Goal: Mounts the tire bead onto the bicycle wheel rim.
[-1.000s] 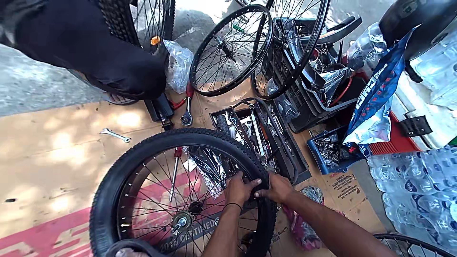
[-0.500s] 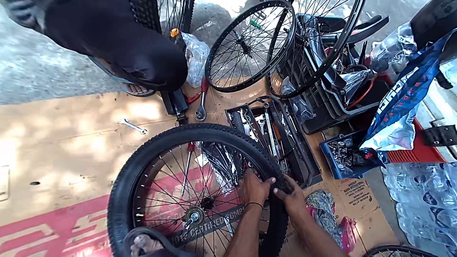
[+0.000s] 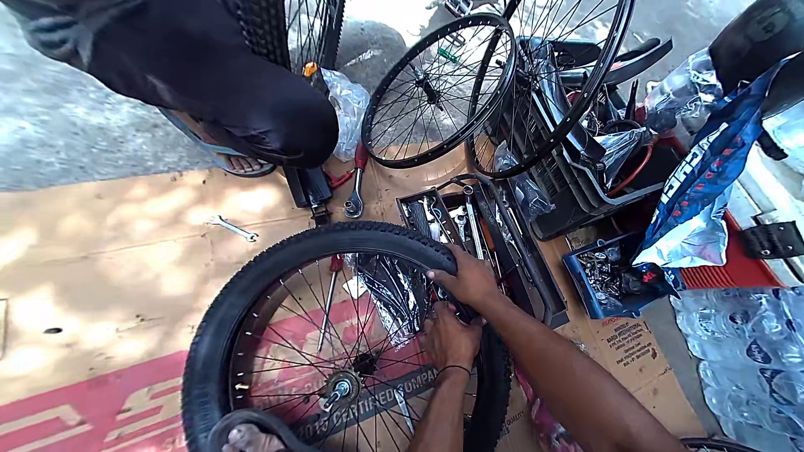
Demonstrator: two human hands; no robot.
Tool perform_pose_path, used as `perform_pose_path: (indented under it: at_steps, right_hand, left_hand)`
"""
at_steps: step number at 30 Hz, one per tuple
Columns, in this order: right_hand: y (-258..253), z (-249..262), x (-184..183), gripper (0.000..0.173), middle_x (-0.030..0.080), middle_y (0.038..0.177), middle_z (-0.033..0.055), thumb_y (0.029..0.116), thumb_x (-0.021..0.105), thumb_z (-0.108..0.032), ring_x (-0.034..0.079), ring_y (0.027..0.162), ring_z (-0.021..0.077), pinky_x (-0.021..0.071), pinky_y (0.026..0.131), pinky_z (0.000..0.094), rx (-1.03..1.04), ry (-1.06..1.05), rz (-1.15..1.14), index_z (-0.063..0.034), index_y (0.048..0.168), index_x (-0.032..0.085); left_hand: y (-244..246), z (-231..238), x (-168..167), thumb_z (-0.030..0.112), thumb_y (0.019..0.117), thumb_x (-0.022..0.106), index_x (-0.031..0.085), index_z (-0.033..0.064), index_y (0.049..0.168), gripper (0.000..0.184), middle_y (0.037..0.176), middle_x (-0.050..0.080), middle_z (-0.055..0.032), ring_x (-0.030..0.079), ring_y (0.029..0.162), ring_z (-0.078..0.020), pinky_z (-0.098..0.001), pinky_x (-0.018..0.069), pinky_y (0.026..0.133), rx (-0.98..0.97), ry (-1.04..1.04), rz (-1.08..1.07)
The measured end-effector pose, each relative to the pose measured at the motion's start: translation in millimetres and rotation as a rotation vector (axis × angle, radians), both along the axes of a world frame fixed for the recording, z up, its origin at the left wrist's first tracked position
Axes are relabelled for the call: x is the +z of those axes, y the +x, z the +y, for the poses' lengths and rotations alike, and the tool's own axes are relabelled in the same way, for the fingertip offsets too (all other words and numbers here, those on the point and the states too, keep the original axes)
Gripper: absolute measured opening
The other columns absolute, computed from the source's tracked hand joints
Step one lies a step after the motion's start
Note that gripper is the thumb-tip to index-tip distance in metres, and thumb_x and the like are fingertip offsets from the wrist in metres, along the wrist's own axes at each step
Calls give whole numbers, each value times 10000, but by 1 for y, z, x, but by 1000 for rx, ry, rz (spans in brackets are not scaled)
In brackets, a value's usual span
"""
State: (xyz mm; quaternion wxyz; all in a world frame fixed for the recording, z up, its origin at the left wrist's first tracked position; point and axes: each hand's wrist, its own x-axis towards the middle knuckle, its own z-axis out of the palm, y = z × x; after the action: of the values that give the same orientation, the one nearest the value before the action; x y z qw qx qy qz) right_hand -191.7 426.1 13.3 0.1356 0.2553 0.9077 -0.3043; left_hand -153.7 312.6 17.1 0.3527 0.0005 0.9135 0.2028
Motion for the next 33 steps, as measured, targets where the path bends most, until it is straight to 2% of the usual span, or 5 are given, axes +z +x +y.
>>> perform_pose_path:
  at_steps: [5, 12, 22, 26, 33]
  right_hand:
    - [-10, -4, -7, 645, 746, 1210, 9, 894, 632, -715, 700, 1102, 232, 495, 987, 607, -166, -18, -88, -395, 1451, 569]
    - [-44, -11, -9, 758, 624, 1360, 106, 884, 551, -796, 592, 1206, 334, 450, 993, 591, -13, 183, -42, -365, 1507, 524]
    - [-84, -9, 1, 799, 739, 1125, 97, 748, 703, -810, 692, 1072, 300, 502, 937, 621, -138, 30, -223, -224, 1291, 669]
    - [-99, -17, 8, 836, 725, 1152, 113, 764, 671, -827, 697, 1081, 310, 554, 849, 603, -134, 13, -265, -179, 1292, 658]
    - [-114, -32, 9, 792, 693, 1173, 160, 814, 641, -800, 691, 1065, 348, 557, 808, 598, -116, 129, -333, -118, 1215, 667]
  left_hand:
    - [1, 2, -4, 388, 744, 840, 611, 137, 1181, 554, 1029, 700, -80, 644, 1059, -296, -536, 467, 941, 15, -15, 45]
    - [5, 1, -5, 414, 776, 809, 620, 130, 1180, 528, 1039, 704, -97, 643, 1068, -311, -533, 459, 950, -1, -27, 70]
    - [-3, 7, 1, 407, 792, 787, 621, 132, 1189, 511, 1059, 700, -95, 636, 1084, -306, -532, 436, 975, 11, -56, 17]
    - [-4, 5, 8, 365, 907, 699, 583, 102, 1298, 486, 1098, 704, -113, 633, 1120, -321, -547, 431, 998, -16, -38, 5]
    - [-13, -4, 10, 333, 916, 664, 607, 141, 1276, 412, 1114, 706, -89, 641, 1127, -279, -518, 444, 995, -55, -32, -49]
